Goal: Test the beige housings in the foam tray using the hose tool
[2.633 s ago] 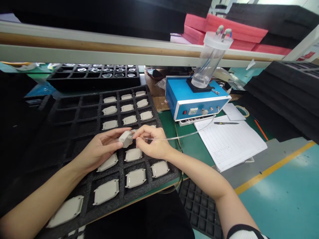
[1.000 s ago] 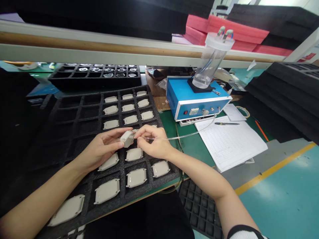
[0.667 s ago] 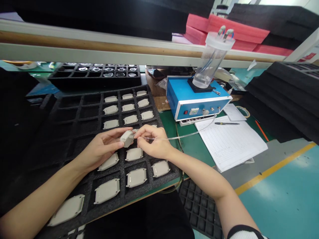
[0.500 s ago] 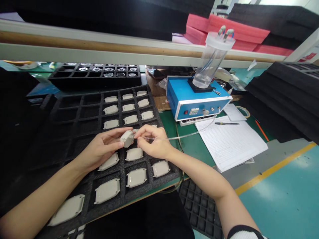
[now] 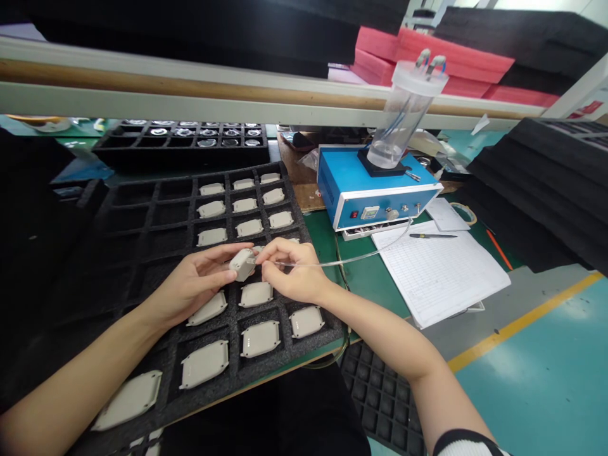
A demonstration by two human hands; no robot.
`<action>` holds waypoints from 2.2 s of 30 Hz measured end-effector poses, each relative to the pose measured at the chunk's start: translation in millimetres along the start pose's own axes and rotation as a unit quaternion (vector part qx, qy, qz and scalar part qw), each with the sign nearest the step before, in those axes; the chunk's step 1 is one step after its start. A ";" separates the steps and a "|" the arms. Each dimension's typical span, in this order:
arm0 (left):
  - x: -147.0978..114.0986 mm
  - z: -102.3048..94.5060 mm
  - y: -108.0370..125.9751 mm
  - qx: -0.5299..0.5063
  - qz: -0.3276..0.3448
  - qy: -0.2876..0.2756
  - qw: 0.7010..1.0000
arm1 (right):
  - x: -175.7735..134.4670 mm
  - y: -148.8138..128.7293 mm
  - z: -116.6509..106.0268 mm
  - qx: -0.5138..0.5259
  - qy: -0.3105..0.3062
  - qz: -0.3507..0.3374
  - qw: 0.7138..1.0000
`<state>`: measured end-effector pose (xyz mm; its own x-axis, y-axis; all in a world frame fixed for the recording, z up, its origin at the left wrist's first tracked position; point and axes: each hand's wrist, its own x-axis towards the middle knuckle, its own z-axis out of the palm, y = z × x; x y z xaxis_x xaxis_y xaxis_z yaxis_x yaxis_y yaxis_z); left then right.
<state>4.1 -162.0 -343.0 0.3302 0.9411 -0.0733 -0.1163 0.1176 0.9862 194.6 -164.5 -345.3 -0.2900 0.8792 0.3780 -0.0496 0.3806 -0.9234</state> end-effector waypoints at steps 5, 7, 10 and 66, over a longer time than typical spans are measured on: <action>-0.3 0.5 0.5 0.008 -0.004 0.008 1.000 | -0.2 0.8 -0.3 -0.004 -0.001 0.006 1.000; -0.3 0.8 0.9 0.007 -0.007 0.007 1.000 | -0.1 0.9 -0.2 -0.004 -0.001 0.006 1.000; -0.3 1.0 1.4 -0.002 -0.008 0.006 1.000 | 0.1 0.6 -0.1 -0.004 -0.002 0.006 1.000; 0.4 -1.4 -1.6 0.000 0.004 -0.016 1.000 | 0.0 0.2 0.6 0.001 -0.003 -0.003 1.000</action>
<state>3.1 -161.4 -344.8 0.3583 0.9317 -0.0600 -0.1185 0.1091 0.9869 194.1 -164.6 -345.5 -0.2952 0.8749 0.3839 -0.0531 0.3861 -0.9209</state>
